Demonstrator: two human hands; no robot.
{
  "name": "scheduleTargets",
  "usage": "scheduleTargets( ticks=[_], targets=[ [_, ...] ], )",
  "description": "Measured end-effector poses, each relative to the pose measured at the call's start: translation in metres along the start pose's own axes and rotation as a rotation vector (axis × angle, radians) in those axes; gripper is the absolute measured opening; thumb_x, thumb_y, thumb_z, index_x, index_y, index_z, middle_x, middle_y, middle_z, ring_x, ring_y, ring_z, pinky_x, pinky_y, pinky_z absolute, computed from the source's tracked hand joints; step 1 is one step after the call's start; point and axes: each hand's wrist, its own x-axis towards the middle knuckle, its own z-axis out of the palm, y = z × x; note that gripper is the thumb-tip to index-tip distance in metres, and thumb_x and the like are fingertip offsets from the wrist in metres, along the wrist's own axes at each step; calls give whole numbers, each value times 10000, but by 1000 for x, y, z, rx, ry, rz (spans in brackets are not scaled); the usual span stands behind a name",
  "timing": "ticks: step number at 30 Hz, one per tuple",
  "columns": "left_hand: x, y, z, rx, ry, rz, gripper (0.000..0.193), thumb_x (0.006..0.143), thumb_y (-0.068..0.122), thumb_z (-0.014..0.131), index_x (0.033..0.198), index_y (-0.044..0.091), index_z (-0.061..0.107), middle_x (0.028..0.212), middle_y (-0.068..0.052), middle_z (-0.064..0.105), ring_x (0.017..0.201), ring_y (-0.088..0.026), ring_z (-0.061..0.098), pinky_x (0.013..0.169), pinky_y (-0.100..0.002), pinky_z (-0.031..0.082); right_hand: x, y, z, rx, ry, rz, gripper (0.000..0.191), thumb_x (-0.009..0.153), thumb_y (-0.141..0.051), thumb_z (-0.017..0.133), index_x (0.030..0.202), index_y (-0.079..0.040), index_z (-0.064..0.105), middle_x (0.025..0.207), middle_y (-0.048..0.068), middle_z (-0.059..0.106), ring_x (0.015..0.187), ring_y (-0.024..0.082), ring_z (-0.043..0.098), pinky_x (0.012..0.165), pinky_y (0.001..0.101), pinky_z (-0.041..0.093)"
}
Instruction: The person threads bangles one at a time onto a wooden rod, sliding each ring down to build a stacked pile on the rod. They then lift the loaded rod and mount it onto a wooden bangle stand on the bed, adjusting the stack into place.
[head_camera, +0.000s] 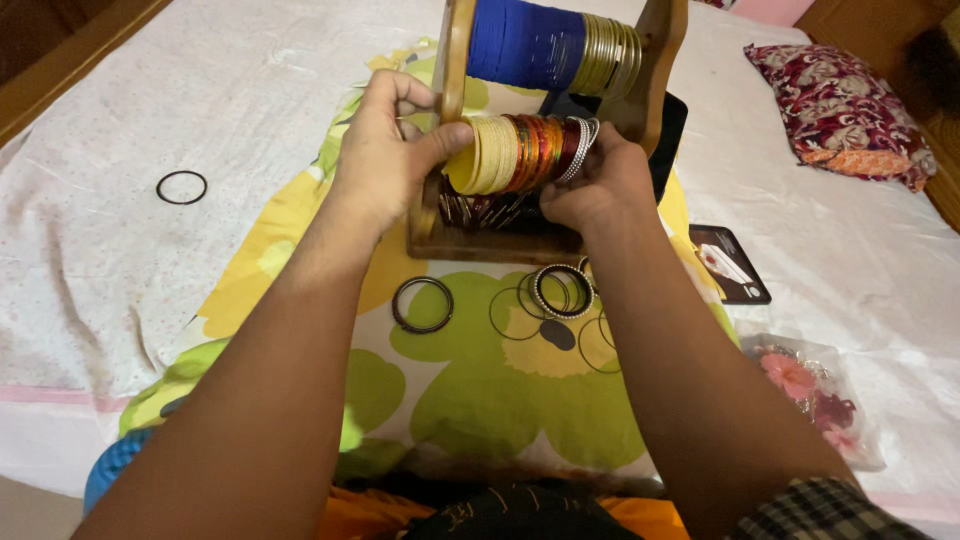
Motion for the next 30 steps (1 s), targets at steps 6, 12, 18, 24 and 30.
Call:
scheduleTargets(
  ticks=[6, 12, 18, 24, 30],
  targets=[
    [7, 1, 5, 51, 50, 65, 612, 785, 362, 937, 1163, 82, 546, 1025, 0, 616, 793, -65, 568, 709, -250, 563, 0, -8, -4, 52, -80, 28, 231, 1001, -341, 548, 1024, -156, 684, 1076, 25, 729, 1035, 210, 656, 911, 442, 484],
    [-1, 18, 17, 135, 115, 18, 750, 709, 527, 938, 1157, 72, 546, 926, -20, 653, 837, -102, 629, 767, -267, 595, 3, -12, -9, 148, -172, 57, 245, 989, -273, 560, 1075, -75, 675, 1139, 106, 737, 1069, 282, 711, 988, 503, 552],
    [-8, 45, 16, 53, 68, -132, 994, 652, 516, 919, 1404, 79, 437, 1025, -88, 726, 954, -165, 754, 784, -302, 629, -1, -11, -11, 131, -227, 77, 250, 990, -260, 557, 1101, -62, 660, 1150, 116, 728, 1085, 298, 705, 1013, 515, 545],
    [-7, 65, 3, -138, -89, -226, 1000, 621, 391, 919, 1438, 58, 447, 1154, -181, 737, 1018, -236, 774, 778, -361, 649, -7, -6, -17, 108, -174, 50, 329, 1005, -375, 545, 1121, -92, 666, 1188, 111, 722, 1109, 289, 691, 1022, 478, 528],
    [-13, 75, 2, -132, -73, -298, 1009, 608, 360, 931, 1420, 51, 419, 1176, -187, 716, 1027, -268, 772, 766, -385, 691, -28, 2, -17, -112, -64, -102, 258, 1028, -371, 509, 1076, -187, 684, 1080, 11, 674, 984, 200, 603, 896, 475, 443]
  ],
)
